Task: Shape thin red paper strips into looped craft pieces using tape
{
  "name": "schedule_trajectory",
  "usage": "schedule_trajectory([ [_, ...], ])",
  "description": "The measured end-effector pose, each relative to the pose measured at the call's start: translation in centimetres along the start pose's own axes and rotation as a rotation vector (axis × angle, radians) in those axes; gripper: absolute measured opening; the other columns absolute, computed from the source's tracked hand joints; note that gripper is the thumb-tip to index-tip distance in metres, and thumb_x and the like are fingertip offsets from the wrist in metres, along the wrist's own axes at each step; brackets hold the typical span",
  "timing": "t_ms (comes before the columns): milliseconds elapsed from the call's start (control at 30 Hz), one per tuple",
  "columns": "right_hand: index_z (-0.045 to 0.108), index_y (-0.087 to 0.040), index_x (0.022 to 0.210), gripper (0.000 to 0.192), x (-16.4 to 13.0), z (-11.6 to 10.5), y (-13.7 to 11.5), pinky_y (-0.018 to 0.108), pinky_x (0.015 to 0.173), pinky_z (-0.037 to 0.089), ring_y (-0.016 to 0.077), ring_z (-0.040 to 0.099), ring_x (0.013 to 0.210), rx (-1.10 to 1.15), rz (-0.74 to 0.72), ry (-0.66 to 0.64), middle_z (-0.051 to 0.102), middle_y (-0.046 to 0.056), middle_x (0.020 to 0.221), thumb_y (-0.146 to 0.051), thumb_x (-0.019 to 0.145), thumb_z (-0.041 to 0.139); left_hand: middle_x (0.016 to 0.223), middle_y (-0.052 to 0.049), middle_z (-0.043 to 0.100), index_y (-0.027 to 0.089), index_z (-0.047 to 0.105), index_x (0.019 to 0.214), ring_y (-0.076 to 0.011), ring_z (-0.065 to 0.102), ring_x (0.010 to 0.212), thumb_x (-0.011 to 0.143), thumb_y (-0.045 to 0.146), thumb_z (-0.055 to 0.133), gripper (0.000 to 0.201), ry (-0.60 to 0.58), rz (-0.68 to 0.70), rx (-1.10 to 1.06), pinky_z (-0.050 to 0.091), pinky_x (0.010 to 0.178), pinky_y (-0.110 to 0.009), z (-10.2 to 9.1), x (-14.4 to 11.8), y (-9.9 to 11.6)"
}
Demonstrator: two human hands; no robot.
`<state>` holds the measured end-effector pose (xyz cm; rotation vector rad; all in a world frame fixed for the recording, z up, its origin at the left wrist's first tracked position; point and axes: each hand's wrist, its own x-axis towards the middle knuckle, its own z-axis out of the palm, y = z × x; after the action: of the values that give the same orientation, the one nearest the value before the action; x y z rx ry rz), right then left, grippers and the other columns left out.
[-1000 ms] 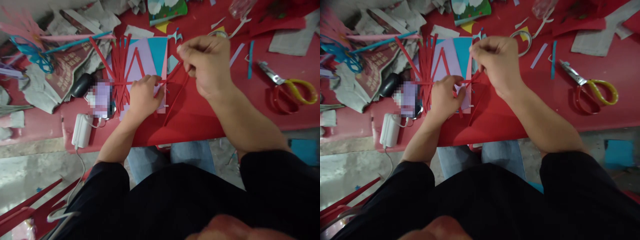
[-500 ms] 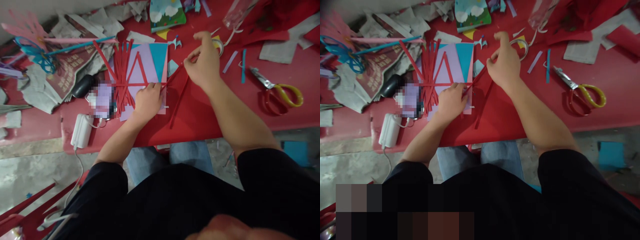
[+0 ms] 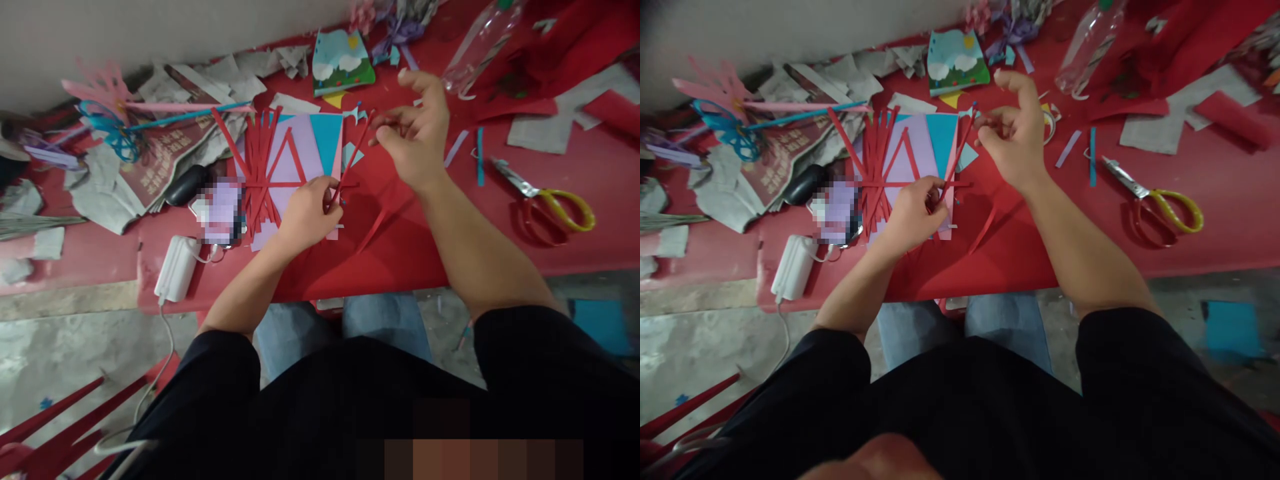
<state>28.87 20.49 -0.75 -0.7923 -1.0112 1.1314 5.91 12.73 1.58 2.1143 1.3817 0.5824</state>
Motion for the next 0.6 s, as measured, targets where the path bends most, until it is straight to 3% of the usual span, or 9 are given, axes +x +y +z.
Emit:
schedule_trajectory([
  [133, 0.060, -0.042, 0.118, 0.063, -1.3, 1.6, -1.8, 0.040, 0.074, 0.030, 0.0191, 0.047, 0.079, -0.064, -0.011, 0.071, 0.050, -0.009, 0.068, -0.055, 0.069, 0.097, 0.129, -0.010, 0.078, 0.019, 0.070, 0.130, -0.0120, 0.070, 0.074, 0.095, 0.020, 0.069, 0.035, -0.122, -0.025, -0.405, 0.058, 0.068, -0.030, 0.1, -0.1, 0.0],
  [267, 0.062, -0.039, 0.120, 0.064, -2.2, 2.0, -2.4, 0.036, 0.073, 0.036, 0.0179, 0.051, 0.077, -0.071, 0.075, 0.021, 0.059, -0.008, 0.073, -0.061, 0.072, 0.098, 0.111, -0.008, 0.081, 0.021, 0.068, 0.135, -0.0137, 0.072, 0.065, 0.102, 0.054, 0.076, 0.048, -0.202, -0.058, -0.826, 0.061, 0.061, -0.031, 0.7, 0.2, -0.5],
  [367, 0.063, -0.035, 0.123, 0.068, -2.9, 2.1, -1.6, 0.034, 0.070, 0.040, 0.0150, 0.051, 0.073, -0.046, 0.113, -0.036, 0.055, -0.009, 0.073, -0.069, 0.076, 0.098, 0.091, -0.006, 0.081, 0.019, 0.071, 0.135, -0.0155, 0.072, 0.061, 0.102, 0.073, 0.074, 0.063, -0.242, -0.075, -0.914, 0.058, 0.057, -0.031, 0.7, 0.3, -0.6],
  [500, 0.063, -0.034, 0.124, 0.053, -3.5, 2.7, -1.0, 0.034, 0.065, 0.040, 0.0138, 0.054, 0.069, -0.062, 0.105, -0.074, 0.065, -0.008, 0.077, -0.064, 0.088, 0.089, 0.081, -0.004, 0.079, 0.018, 0.076, 0.122, -0.0148, 0.073, 0.061, 0.098, 0.073, 0.081, 0.060, -0.259, -0.058, -0.922, 0.060, 0.058, -0.030, 0.1, 0.1, -0.3],
  [600, 0.067, -0.037, 0.111, 0.029, -4.0, 3.0, -2.3, 0.035, 0.083, 0.052, 0.0183, 0.063, 0.088, -0.225, 0.001, -0.044, 0.075, 0.000, 0.099, -0.058, 0.096, 0.079, 0.084, -0.004, 0.080, 0.020, 0.078, 0.119, -0.0148, 0.075, 0.063, 0.099, 0.070, 0.082, 0.054, -0.246, -0.008, -0.938, 0.062, 0.059, -0.030, -0.4, -0.3, -0.1],
])
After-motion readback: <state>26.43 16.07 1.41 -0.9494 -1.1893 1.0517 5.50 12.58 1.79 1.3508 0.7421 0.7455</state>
